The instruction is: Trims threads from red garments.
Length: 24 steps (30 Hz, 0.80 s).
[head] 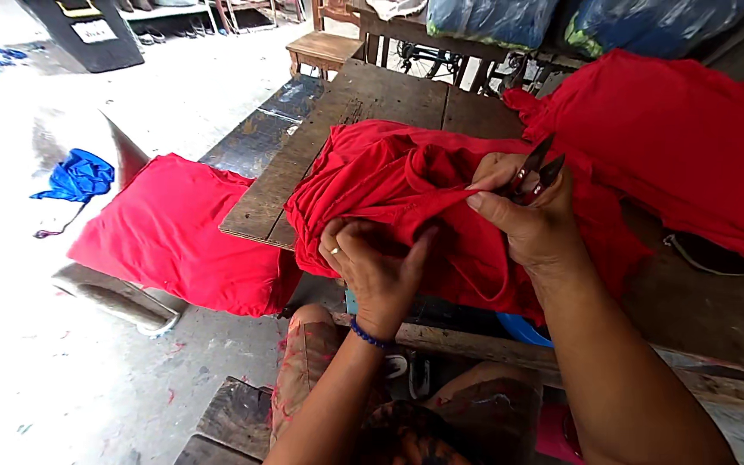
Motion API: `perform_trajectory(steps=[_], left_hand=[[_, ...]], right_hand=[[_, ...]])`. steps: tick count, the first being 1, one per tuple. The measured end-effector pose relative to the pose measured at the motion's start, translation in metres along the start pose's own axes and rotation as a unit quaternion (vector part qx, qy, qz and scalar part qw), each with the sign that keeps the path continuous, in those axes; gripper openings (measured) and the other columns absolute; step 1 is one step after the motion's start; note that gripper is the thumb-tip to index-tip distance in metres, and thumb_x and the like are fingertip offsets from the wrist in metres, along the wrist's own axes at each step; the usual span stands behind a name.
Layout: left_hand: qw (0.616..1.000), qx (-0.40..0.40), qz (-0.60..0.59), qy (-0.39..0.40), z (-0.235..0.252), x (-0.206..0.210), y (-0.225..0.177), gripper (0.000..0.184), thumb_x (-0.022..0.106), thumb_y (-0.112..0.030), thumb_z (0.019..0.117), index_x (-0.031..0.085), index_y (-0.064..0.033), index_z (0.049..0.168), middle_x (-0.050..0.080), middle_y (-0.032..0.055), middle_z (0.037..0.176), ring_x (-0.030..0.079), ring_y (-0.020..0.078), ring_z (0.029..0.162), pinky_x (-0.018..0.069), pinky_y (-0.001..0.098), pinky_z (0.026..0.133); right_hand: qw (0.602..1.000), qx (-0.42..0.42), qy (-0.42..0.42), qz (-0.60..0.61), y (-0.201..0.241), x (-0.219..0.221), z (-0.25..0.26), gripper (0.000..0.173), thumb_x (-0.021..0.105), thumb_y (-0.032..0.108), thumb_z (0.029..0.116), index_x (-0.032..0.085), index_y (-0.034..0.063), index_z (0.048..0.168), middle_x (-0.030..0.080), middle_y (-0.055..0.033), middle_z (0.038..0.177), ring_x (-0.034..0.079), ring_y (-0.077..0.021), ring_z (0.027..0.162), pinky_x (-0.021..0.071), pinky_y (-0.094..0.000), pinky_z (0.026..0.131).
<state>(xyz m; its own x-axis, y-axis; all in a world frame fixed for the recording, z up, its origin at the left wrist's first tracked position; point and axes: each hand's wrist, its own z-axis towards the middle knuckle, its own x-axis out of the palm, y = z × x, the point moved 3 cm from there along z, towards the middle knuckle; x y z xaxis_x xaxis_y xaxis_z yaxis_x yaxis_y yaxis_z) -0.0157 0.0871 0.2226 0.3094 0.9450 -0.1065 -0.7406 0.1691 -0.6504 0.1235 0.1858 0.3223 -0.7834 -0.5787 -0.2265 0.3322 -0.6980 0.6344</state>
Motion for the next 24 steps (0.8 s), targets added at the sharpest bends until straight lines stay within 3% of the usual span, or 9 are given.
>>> perform_trajectory(steps=[3,5,8,10,13,16,17,20,24], left_hand=[[0.999,-0.009,-0.034,0.007,0.018,-0.004,-0.001,0.036,0.078,-0.029,0.0827,0.059,-0.0043,0.1,0.056,0.0208,0.123,0.051,0.0326,0.121,0.0398,0.045,0.104],[0.988,-0.046,-0.14,0.037,0.023,-0.02,-0.001,0.014,0.063,-0.014,0.0971,0.069,-0.0022,0.102,0.059,0.0098,0.118,0.056,0.0146,0.114,0.0471,0.0287,0.098],[0.956,-0.109,-0.264,0.064,0.026,-0.04,0.002,0.019,0.054,-0.012,0.1061,0.07,-0.0049,0.114,0.069,-0.005,0.096,0.065,-0.0003,0.082,0.0566,0.0188,0.073],[0.92,-0.168,-0.348,0.068,0.024,-0.039,0.002,0.021,0.048,-0.012,0.1082,0.068,-0.0083,0.115,0.071,-0.0057,0.085,0.067,0.0029,0.066,0.0587,0.0211,0.059],[0.838,-0.257,-0.478,0.057,0.021,-0.031,-0.001,0.024,0.044,-0.016,0.1103,0.066,-0.0122,0.118,0.072,-0.0022,0.094,0.071,0.008,0.079,0.0618,0.0269,0.073],[0.805,-0.259,-0.532,0.036,0.018,-0.02,-0.003,0.026,0.039,-0.018,0.1119,0.059,-0.0129,0.127,0.067,0.0004,0.096,0.067,0.0084,0.08,0.06,0.0262,0.073],[0.805,-0.243,-0.539,0.033,0.016,-0.018,-0.001,0.025,0.039,-0.017,0.1114,0.055,-0.0142,0.13,0.067,0.0005,0.1,0.069,0.0105,0.084,0.0616,0.0298,0.077],[0.834,-0.149,-0.528,0.062,0.008,-0.015,0.003,0.043,0.051,-0.008,0.1023,0.037,-0.0268,0.138,0.065,-0.004,0.126,0.072,0.0157,0.1,0.0635,0.0383,0.085],[0.88,-0.03,-0.456,0.132,-0.003,-0.006,-0.003,0.093,0.081,0.0,0.0797,0.03,-0.0339,0.15,0.045,-0.0044,0.146,0.067,0.0136,0.109,0.0633,0.0372,0.089]], right_hand=[[0.993,-0.045,0.037,-0.098,0.021,0.01,-0.005,0.003,0.067,-0.001,0.0863,0.065,-0.0002,0.085,0.061,-0.0007,0.081,0.054,0.0007,0.068,0.0445,-0.0121,0.059],[0.984,-0.077,0.058,-0.152,0.029,0.018,-0.01,0.005,0.068,0.0,0.0849,0.065,-0.0038,0.084,0.061,-0.0034,0.08,0.055,0.0009,0.069,0.0459,-0.0107,0.061],[0.974,-0.098,0.086,-0.183,0.032,0.032,-0.019,0.005,0.069,-0.002,0.0822,0.067,-0.0065,0.084,0.061,-0.0065,0.081,0.057,-0.0009,0.073,0.0488,-0.0102,0.065],[0.972,-0.101,0.099,-0.185,0.031,0.039,-0.02,0.005,0.069,-0.004,0.0808,0.069,-0.0074,0.084,0.061,-0.0072,0.081,0.057,-0.0012,0.074,0.0489,-0.0099,0.066],[0.979,-0.065,0.102,-0.167,0.019,0.041,-0.018,0.007,0.069,-0.001,0.0826,0.071,-0.0064,0.087,0.063,-0.0071,0.085,0.058,-0.0008,0.075,0.0493,-0.01,0.065],[0.99,0.04,0.072,-0.11,-0.002,0.029,-0.013,0.023,0.065,0.004,0.0943,0.069,-0.0077,0.114,0.071,-0.0089,0.11,0.065,-0.0019,0.085,0.0555,-0.016,0.071],[0.992,0.088,0.052,-0.076,-0.009,0.022,-0.011,0.03,0.061,0.005,0.0971,0.065,-0.0067,0.125,0.072,-0.0074,0.12,0.067,-0.0009,0.09,0.0566,-0.0168,0.075],[0.977,0.202,-0.029,0.068,-0.026,0.013,-0.008,0.035,0.053,0.002,0.1,0.055,-0.0002,0.135,0.073,-0.0026,0.116,0.043,0.0052,0.053,0.0326,-0.0125,0.044],[0.977,0.195,-0.024,0.086,-0.03,0.015,-0.009,0.03,0.054,0.0,0.0984,0.055,0.0033,0.128,0.073,-0.0017,0.115,0.045,0.0048,0.056,0.0324,-0.0125,0.046]])
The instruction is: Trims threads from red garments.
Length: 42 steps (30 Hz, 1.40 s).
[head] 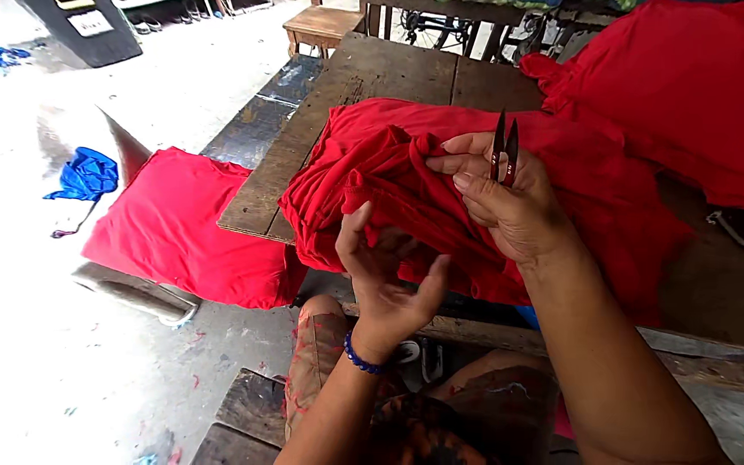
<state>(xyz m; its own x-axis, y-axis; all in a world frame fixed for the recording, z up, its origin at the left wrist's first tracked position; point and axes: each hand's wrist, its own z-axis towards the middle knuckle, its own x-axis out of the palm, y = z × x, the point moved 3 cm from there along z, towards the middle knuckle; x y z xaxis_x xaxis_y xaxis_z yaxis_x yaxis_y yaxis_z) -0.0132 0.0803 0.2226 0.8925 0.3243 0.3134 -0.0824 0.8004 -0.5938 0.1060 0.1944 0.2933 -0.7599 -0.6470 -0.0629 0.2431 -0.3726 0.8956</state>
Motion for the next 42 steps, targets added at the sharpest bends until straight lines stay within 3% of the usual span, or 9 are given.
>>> perform_trajectory(steps=[4,8,15,19,30,34,37,39,42], left_hand=[[0.997,-0.02,0.071,-0.038,0.004,0.007,0.005,0.084,0.084,0.005,0.0776,0.04,-0.0088,0.148,0.045,0.0105,0.137,0.069,0.0149,0.101,0.0656,0.0345,0.083],[0.992,-0.033,0.1,-0.071,0.01,0.003,0.002,0.053,0.081,0.005,0.082,0.063,0.0042,0.132,0.053,0.0114,0.134,0.068,0.0105,0.104,0.0634,0.025,0.082],[0.991,-0.035,0.097,-0.08,0.014,-0.005,-0.001,0.008,0.068,0.0,0.096,0.074,-0.0039,0.1,0.063,0.0014,0.116,0.064,0.0033,0.096,0.0579,0.0195,0.083],[0.996,-0.052,0.018,-0.075,0.013,-0.007,-0.003,0.01,0.063,-0.006,0.1004,0.071,-0.0116,0.103,0.064,-0.0042,0.11,0.064,0.0026,0.092,0.0585,0.021,0.08],[0.993,-0.041,-0.108,-0.036,0.004,-0.004,-0.003,0.036,0.073,-0.015,0.0953,0.055,-0.0301,0.123,0.058,-0.01,0.126,0.065,0.004,0.107,0.0599,0.0245,0.088],[0.997,-0.042,-0.053,-0.023,0.008,-0.003,-0.005,0.06,0.08,-0.002,0.0859,0.056,-0.0134,0.14,0.052,-0.0001,0.137,0.062,0.0082,0.114,0.0576,0.0263,0.095],[0.997,-0.053,0.044,-0.037,0.01,-0.006,-0.005,0.042,0.08,-0.001,0.0854,0.07,-0.0064,0.125,0.054,0.0066,0.138,0.06,0.0108,0.119,0.0573,0.0243,0.094],[0.994,-0.05,0.082,-0.042,0.01,-0.008,-0.005,0.021,0.078,-0.004,0.0885,0.076,-0.0075,0.109,0.058,0.0057,0.131,0.061,0.0094,0.115,0.0562,0.0223,0.093],[0.994,-0.036,0.091,-0.047,0.01,-0.01,-0.007,0.008,0.075,-0.004,0.0916,0.077,-0.0101,0.098,0.064,0.0014,0.119,0.061,0.0073,0.11,0.0541,0.0218,0.093]], right_hand=[[1.0,-0.011,0.009,0.013,0.001,0.0,-0.004,0.026,0.055,0.0,0.0976,0.053,0.0059,0.123,0.071,-0.0028,0.119,0.052,0.0048,0.063,0.0361,-0.0116,0.049],[0.999,-0.02,0.031,0.018,0.008,-0.001,-0.009,0.026,0.056,0.002,0.0969,0.052,0.0044,0.123,0.067,-0.003,0.119,0.045,0.0049,0.06,0.0337,-0.0118,0.049],[0.996,-0.054,0.064,0.013,0.02,0.003,-0.025,0.025,0.054,0.029,0.1063,0.055,0.0087,0.121,0.063,0.0018,0.112,0.041,0.0063,0.059,0.0315,-0.01,0.049],[0.988,-0.103,0.008,-0.118,0.031,0.006,-0.039,0.018,0.055,0.021,0.106,0.06,0.0052,0.114,0.056,0.0051,0.091,0.045,0.0037,0.064,0.0379,-0.0104,0.054],[0.962,-0.094,-0.074,-0.244,0.006,0.017,-0.086,0.017,0.069,0.013,0.0966,0.064,0.0008,0.108,0.065,0.005,0.092,0.061,0.0054,0.082,0.0544,-0.0106,0.073],[0.965,-0.098,-0.087,-0.229,0.007,0.018,-0.09,0.015,0.068,0.011,0.0963,0.064,0.0014,0.107,0.063,0.0058,0.09,0.06,0.0057,0.08,0.0538,-0.0104,0.072],[0.967,-0.103,-0.083,-0.217,0.012,0.016,-0.085,0.012,0.066,0.012,0.0973,0.062,0.003,0.105,0.062,0.0058,0.088,0.056,0.0064,0.073,0.0479,-0.0085,0.064],[0.975,-0.105,-0.043,-0.19,0.019,0.015,-0.076,0.016,0.063,0.014,0.0995,0.063,0.0019,0.11,0.068,0.0015,0.1,0.056,0.0048,0.075,0.0457,-0.0103,0.062],[0.979,-0.102,0.018,-0.173,0.024,0.015,-0.059,0.031,0.063,0.016,0.1004,0.064,-0.0051,0.123,0.066,-0.0102,0.132,0.063,-0.0015,0.099,0.0521,-0.0157,0.08]])
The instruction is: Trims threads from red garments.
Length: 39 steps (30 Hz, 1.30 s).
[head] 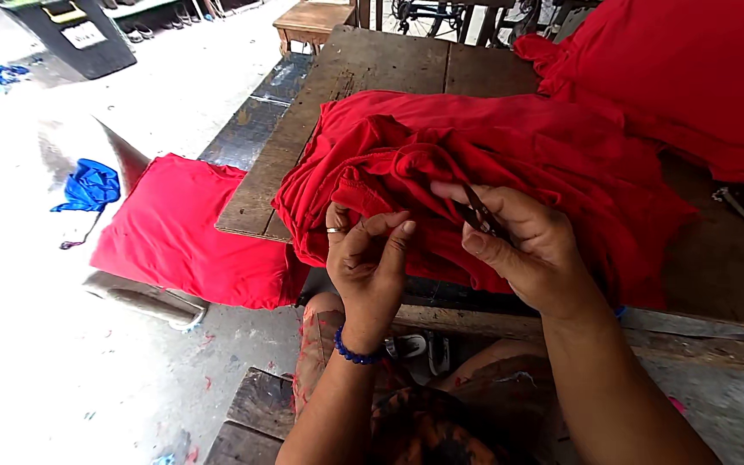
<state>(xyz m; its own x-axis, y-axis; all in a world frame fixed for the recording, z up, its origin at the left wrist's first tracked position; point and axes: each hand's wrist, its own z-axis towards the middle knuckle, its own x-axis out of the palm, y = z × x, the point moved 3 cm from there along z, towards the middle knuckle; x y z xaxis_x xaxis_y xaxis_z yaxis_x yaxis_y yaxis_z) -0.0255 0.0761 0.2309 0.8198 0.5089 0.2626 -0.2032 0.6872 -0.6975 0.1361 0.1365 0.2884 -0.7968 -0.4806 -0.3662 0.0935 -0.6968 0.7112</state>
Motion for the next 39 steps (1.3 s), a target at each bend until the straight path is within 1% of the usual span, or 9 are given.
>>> perform_trajectory(steps=[2,5,10,13,15,18,26,31,39], left_hand=[[1.0,0.012,-0.011,0.0,0.0,-0.001,0.0,0.007,0.073,-0.006,0.0934,0.075,-0.0124,0.097,0.064,-0.0011,0.121,0.059,0.0073,0.116,0.0518,0.024,0.1],[0.999,0.023,-0.038,0.004,-0.002,-0.002,0.003,0.007,0.072,-0.01,0.0955,0.074,-0.0143,0.1,0.064,-0.004,0.124,0.058,0.0081,0.122,0.0499,0.0272,0.104],[0.997,0.028,-0.074,0.008,-0.005,-0.002,0.009,0.008,0.071,-0.013,0.0963,0.072,-0.0166,0.103,0.062,-0.0048,0.128,0.058,0.0052,0.12,0.0513,0.0231,0.1],[0.996,0.035,-0.085,0.004,-0.006,-0.002,0.009,0.006,0.072,-0.016,0.0966,0.072,-0.018,0.102,0.062,-0.0051,0.127,0.057,0.006,0.121,0.0502,0.0239,0.101],[0.996,0.038,-0.084,0.004,-0.007,-0.001,0.009,0.006,0.072,-0.018,0.0965,0.072,-0.0192,0.102,0.062,-0.0056,0.129,0.056,0.0065,0.125,0.0488,0.025,0.104],[0.995,0.042,-0.089,0.003,-0.008,-0.002,0.008,0.006,0.073,-0.019,0.0958,0.073,-0.0191,0.102,0.062,-0.0049,0.13,0.055,0.0076,0.127,0.0481,0.0257,0.105],[0.996,0.057,-0.064,0.007,-0.01,-0.003,0.006,0.004,0.074,-0.019,0.0948,0.073,-0.0193,0.099,0.063,-0.0065,0.126,0.055,0.0054,0.124,0.0465,0.0241,0.105],[0.995,0.069,-0.073,0.008,-0.009,-0.005,0.005,0.004,0.075,-0.019,0.0946,0.072,-0.0169,0.097,0.061,-0.0025,0.13,0.056,0.0071,0.123,0.0497,0.0242,0.102],[0.994,0.085,-0.064,0.016,-0.01,-0.008,0.003,0.003,0.074,-0.019,0.0952,0.073,-0.0171,0.097,0.062,-0.003,0.131,0.057,0.0085,0.125,0.0494,0.0271,0.105]], right_hand=[[1.0,0.005,0.004,-0.022,-0.005,0.001,0.009,0.026,0.064,0.017,0.0992,0.067,-0.0039,0.113,0.06,-0.0141,0.138,0.063,-0.0065,0.111,0.0534,-0.0179,0.087],[0.997,-0.006,-0.018,-0.079,-0.009,0.003,0.01,0.016,0.068,0.017,0.0966,0.067,0.0006,0.097,0.06,-0.0115,0.129,0.06,-0.0047,0.104,0.0512,-0.0142,0.079],[0.979,-0.029,-0.053,-0.193,-0.003,0.007,-0.01,0.023,0.069,0.018,0.0965,0.07,-0.0037,0.102,0.055,-0.0053,0.097,0.053,-0.0014,0.083,0.0448,-0.0102,0.069],[0.965,-0.044,-0.056,-0.253,-0.003,0.012,-0.018,0.023,0.068,0.02,0.0979,0.071,-0.0028,0.099,0.064,-0.0073,0.088,0.061,-0.0052,0.08,0.0498,-0.0161,0.069],[0.958,-0.054,-0.056,-0.277,-0.004,0.015,-0.018,0.023,0.068,0.021,0.0982,0.071,-0.0021,0.098,0.069,-0.0087,0.086,0.065,-0.0079,0.08,0.0521,-0.0198,0.07],[0.951,-0.068,-0.059,-0.296,-0.004,0.018,-0.016,0.024,0.067,0.021,0.099,0.071,-0.0017,0.097,0.068,-0.0092,0.083,0.064,-0.0096,0.077,0.051,-0.0212,0.068],[0.936,-0.105,-0.077,-0.328,-0.001,0.022,-0.016,0.024,0.065,0.021,0.0993,0.07,-0.0019,0.093,0.063,-0.0097,0.076,0.06,-0.0145,0.07,0.0468,-0.0252,0.062],[0.916,-0.114,-0.07,-0.378,0.007,0.018,-0.017,0.023,0.064,0.02,0.0995,0.07,-0.001,0.094,0.061,-0.0098,0.074,0.059,-0.0179,0.068,0.0437,-0.0292,0.058],[0.893,-0.124,-0.061,-0.429,0.013,0.026,-0.011,0.024,0.062,0.021,0.1007,0.071,-0.0004,0.094,0.059,-0.0099,0.071,0.057,-0.0212,0.064,0.041,-0.0319,0.055]])
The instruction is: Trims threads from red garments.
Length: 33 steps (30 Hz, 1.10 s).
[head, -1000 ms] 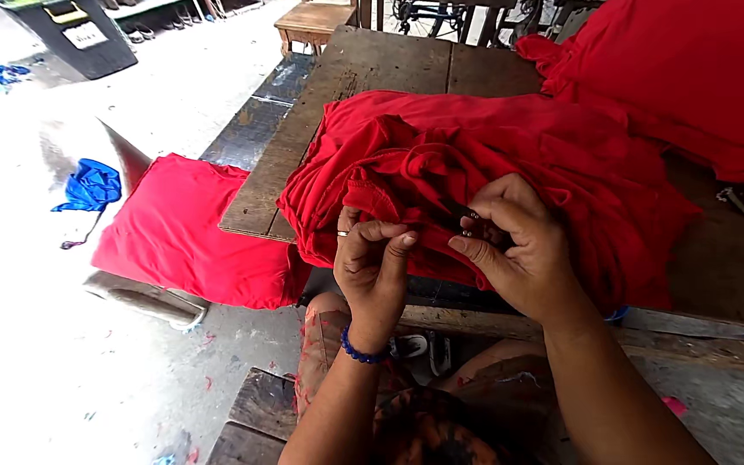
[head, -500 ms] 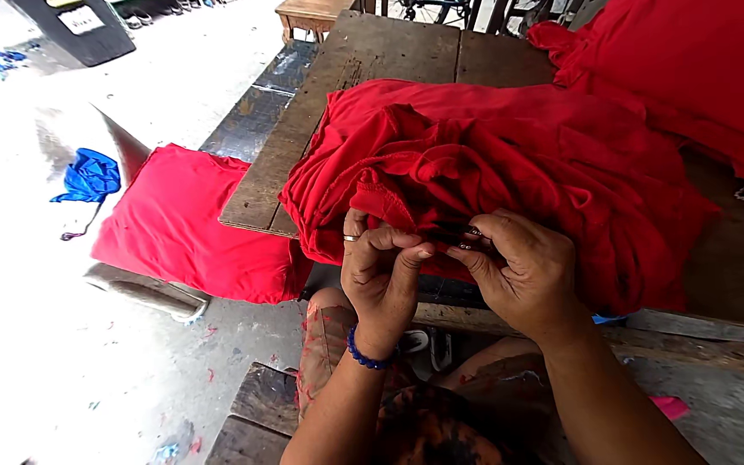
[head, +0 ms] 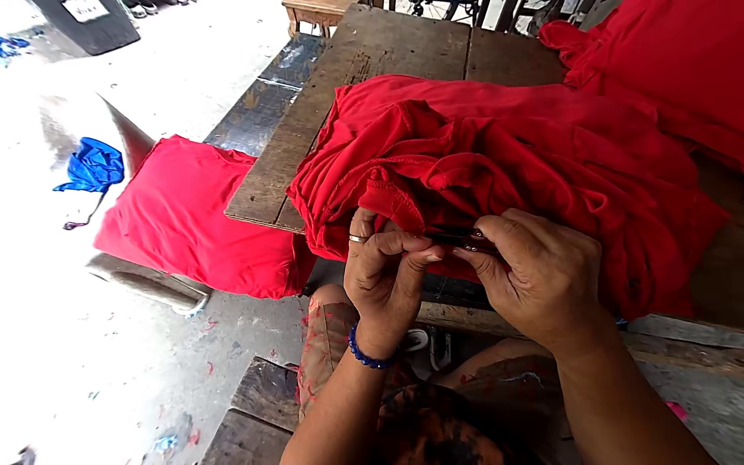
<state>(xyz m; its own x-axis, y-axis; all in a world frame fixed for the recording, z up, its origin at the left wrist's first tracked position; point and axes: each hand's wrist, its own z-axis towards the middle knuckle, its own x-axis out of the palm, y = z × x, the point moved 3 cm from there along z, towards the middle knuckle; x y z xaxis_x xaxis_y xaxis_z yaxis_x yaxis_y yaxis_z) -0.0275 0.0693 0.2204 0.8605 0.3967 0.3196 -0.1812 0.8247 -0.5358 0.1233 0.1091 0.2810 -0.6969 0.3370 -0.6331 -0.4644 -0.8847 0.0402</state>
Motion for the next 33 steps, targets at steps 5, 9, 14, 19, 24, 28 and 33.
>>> perform_trajectory(steps=[5,9,14,19,24,28,33], left_hand=[[1.0,0.001,0.003,0.007,-0.001,-0.001,0.001,0.002,0.074,-0.019,0.0956,0.072,-0.0177,0.097,0.062,-0.0041,0.129,0.058,0.0055,0.12,0.0504,0.0243,0.101],[1.0,0.0,0.008,0.004,-0.003,-0.001,0.0,0.003,0.073,-0.02,0.0958,0.072,-0.0173,0.095,0.061,-0.0041,0.129,0.057,0.005,0.12,0.0503,0.0236,0.101],[0.999,0.019,0.019,0.025,-0.006,0.0,-0.001,0.003,0.072,-0.017,0.0963,0.071,-0.0142,0.096,0.059,-0.0023,0.131,0.059,0.003,0.115,0.0519,0.0225,0.099],[0.999,0.025,0.02,0.037,-0.005,-0.001,-0.001,0.004,0.072,-0.015,0.0967,0.07,-0.0113,0.095,0.058,0.0004,0.131,0.06,0.0038,0.112,0.0536,0.0229,0.096],[0.999,0.01,0.03,0.023,-0.005,0.0,0.002,0.006,0.069,-0.021,0.0989,0.068,-0.0166,0.095,0.062,-0.006,0.119,0.058,0.001,0.111,0.0492,0.0218,0.1],[0.999,-0.027,-0.023,0.002,-0.004,0.003,0.004,0.003,0.068,-0.023,0.0996,0.067,-0.0211,0.101,0.06,-0.007,0.126,0.059,0.0025,0.113,0.0522,0.0231,0.097],[0.998,-0.042,-0.037,-0.002,-0.003,0.007,0.004,0.006,0.071,-0.021,0.0975,0.068,-0.022,0.103,0.059,-0.0086,0.129,0.058,0.001,0.115,0.0519,0.0213,0.097]], right_hand=[[1.0,0.002,0.023,-0.011,0.0,-0.008,0.001,0.023,0.061,0.02,0.101,0.07,0.0,0.094,0.061,-0.0105,0.072,0.059,-0.0222,0.064,0.0416,-0.0333,0.054],[0.999,-0.003,0.028,-0.015,-0.002,-0.009,0.0,0.023,0.06,0.019,0.1003,0.07,-0.0002,0.093,0.061,-0.011,0.072,0.059,-0.0231,0.063,0.0407,-0.0343,0.053],[0.999,-0.008,0.021,-0.025,0.005,-0.004,0.003,0.021,0.06,0.017,0.1001,0.069,0.0006,0.092,0.057,-0.0091,0.068,0.056,-0.0226,0.06,0.0387,-0.0336,0.051],[0.999,-0.011,0.015,-0.038,0.011,0.004,0.007,0.021,0.059,0.017,0.1012,0.07,0.0007,0.091,0.059,-0.0104,0.07,0.059,-0.024,0.062,0.0411,-0.0345,0.052],[0.997,0.059,0.02,0.039,0.0,0.001,0.003,0.024,0.061,0.019,0.1022,0.071,-0.0013,0.096,0.067,-0.0117,0.078,0.065,-0.0193,0.07,0.049,-0.031,0.06],[0.983,0.111,0.013,0.147,-0.014,-0.005,-0.013,0.025,0.065,0.021,0.1008,0.068,-0.004,0.105,0.067,-0.0077,0.087,0.061,-0.0036,0.079,0.0502,-0.0161,0.072],[0.98,0.105,0.009,0.172,-0.017,-0.002,-0.026,0.024,0.066,0.021,0.0996,0.07,-0.0032,0.101,0.068,-0.0073,0.087,0.063,-0.0035,0.081,0.052,-0.0166,0.073]])
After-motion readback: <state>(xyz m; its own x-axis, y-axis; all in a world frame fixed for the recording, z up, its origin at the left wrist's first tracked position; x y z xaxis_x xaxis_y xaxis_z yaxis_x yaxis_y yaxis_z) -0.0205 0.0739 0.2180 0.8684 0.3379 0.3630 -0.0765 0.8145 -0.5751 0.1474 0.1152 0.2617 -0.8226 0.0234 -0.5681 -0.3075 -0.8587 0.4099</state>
